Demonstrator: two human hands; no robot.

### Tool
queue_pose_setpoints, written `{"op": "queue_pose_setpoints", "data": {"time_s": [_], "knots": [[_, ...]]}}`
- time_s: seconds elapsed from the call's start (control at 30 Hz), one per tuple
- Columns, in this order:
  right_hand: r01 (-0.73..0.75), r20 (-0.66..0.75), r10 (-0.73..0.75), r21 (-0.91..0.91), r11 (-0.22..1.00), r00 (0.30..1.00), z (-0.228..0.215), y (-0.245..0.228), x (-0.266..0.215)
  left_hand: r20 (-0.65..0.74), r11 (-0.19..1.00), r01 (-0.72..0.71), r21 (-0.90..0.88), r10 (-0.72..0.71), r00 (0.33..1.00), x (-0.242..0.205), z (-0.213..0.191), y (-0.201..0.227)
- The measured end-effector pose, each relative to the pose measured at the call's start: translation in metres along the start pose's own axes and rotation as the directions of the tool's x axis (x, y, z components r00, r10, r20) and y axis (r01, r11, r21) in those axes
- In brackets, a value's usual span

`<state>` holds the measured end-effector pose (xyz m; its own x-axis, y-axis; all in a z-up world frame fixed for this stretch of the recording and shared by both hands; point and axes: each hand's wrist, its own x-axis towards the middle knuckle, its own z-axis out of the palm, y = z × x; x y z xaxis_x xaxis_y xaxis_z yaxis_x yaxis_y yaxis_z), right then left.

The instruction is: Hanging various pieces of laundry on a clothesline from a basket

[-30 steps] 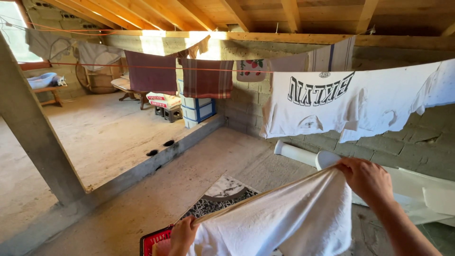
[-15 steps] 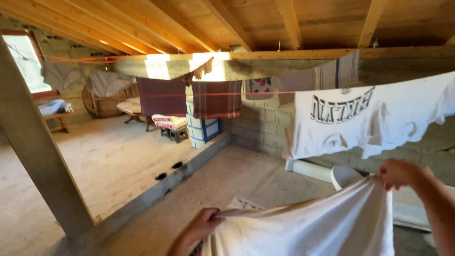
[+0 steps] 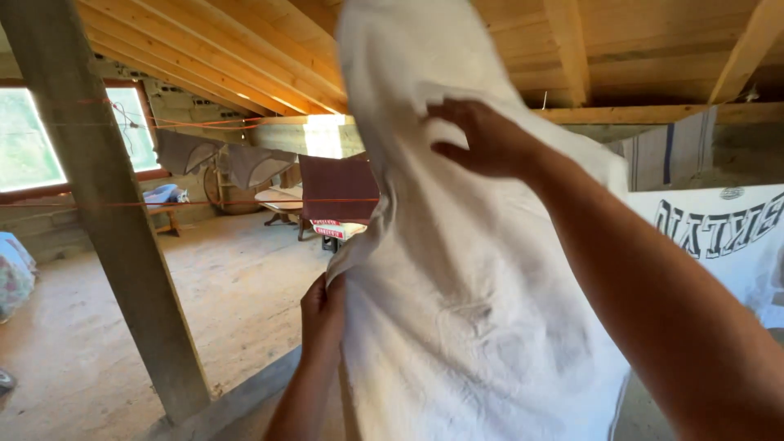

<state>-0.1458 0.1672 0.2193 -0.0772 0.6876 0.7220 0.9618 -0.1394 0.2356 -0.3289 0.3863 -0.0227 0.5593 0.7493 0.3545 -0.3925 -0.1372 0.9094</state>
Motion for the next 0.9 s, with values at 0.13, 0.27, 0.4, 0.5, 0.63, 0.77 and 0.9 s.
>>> {"op": "queue_pose_setpoints", "data": {"time_s": [0.13, 0.27, 0.4, 0.5, 0.63, 0.77, 0.9], "knots": [[-0.174, 0.107, 0.173, -0.004, 0.985, 0.979, 0.045, -0.003, -0.083, 0.082, 0.995, -0.005, 0.097, -0.003, 0.997, 0.01, -0.023, -0.032], [-0.71, 0.276, 0.708, -0.111, 0.695, 0.649, 0.081, 0.017, -0.177, 0.191, 0.991, 0.018, 0.133, -0.044, 0.981, 0.003, -0.02, -0.03], [-0.812, 0.283, 0.818, -0.172, 0.557, 0.501, 0.099, 0.038, -0.246, 0.176, 0.99, 0.023, 0.142, -0.048, 0.983, 0.018, -0.013, -0.041], [-0.881, 0.204, 0.896, -0.192, 0.432, 0.395, 0.104, 0.042, -0.275, 0.151, 0.987, -0.086, 0.133, 0.065, 0.986, 0.026, -0.014, -0.042], [-0.942, 0.164, 0.947, -0.151, 0.299, 0.275, 0.116, 0.052, -0.308, 0.154, 0.989, 0.008, 0.145, -0.03, 0.988, 0.027, -0.02, -0.025], [-0.969, 0.2, 0.969, 0.229, 0.097, 0.144, 0.139, 0.053, -0.333, 0.117, 0.965, 0.118, 0.235, -0.149, 0.982, 0.018, -0.031, -0.015], [-0.918, 0.246, 0.96, 0.397, 0.022, 0.129, 0.154, 0.044, -0.345, 0.083, 0.869, 0.42, 0.263, -0.454, 0.887, 0.0, -0.039, 0.008]]}}
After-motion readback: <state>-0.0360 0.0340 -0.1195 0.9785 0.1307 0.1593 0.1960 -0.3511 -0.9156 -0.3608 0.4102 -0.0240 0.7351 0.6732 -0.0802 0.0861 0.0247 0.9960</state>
